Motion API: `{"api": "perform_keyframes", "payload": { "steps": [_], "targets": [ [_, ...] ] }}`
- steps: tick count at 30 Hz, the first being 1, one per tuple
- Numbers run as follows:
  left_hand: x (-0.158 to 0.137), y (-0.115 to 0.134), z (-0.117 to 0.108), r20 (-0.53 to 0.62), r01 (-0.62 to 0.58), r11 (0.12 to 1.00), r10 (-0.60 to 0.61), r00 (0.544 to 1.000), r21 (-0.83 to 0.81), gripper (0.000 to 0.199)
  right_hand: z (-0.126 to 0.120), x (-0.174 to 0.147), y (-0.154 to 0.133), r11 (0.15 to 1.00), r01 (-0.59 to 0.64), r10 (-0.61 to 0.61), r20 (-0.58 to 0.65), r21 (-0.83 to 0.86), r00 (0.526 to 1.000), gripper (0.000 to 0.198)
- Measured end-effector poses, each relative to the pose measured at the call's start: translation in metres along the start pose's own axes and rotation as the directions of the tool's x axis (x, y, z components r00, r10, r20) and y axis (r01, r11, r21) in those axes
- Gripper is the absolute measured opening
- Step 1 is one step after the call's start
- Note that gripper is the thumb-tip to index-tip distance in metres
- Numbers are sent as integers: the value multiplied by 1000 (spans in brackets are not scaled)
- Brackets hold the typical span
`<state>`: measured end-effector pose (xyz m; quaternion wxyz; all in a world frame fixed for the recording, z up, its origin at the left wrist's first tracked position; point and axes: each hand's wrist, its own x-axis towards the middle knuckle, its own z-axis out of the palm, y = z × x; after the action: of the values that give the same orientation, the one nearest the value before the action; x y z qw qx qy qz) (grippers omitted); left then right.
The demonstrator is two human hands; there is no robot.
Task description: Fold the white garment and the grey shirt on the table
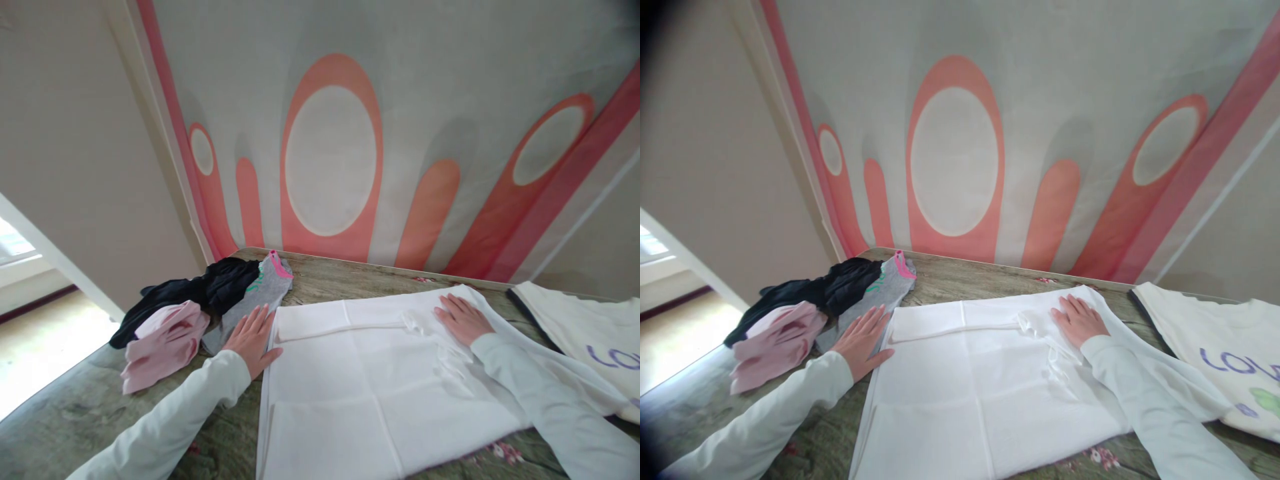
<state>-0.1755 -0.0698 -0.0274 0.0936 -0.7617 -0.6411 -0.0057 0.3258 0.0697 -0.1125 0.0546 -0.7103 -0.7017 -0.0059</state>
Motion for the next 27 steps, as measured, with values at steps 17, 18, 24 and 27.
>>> {"api": "perform_keyframes", "payload": {
  "steps": [17, 18, 24, 27],
  "targets": [
    [17, 16, -32, 74, -205, 979, 204, 976, 5, 17, -4, -2, -2, 1000, -6, 6, 9, 3, 1000, 64],
    [16, 16, -34, 80, -213, 977, 212, 974, 2, 15, -4, -2, -3, 1000, -9, 9, 8, 5, 1000, 64],
    [36, 47, -45, 20, -309, 942, 314, 949, -130, 34, -5, -1, -5, 1000, -10, 10, 17, 0, 1000, 63],
    [62, 86, -40, 23, -403, 890, 417, 909, -214, 49, -7, -3, -7, 1000, -11, 11, 25, 0, 1000, 64]
  ]
}}
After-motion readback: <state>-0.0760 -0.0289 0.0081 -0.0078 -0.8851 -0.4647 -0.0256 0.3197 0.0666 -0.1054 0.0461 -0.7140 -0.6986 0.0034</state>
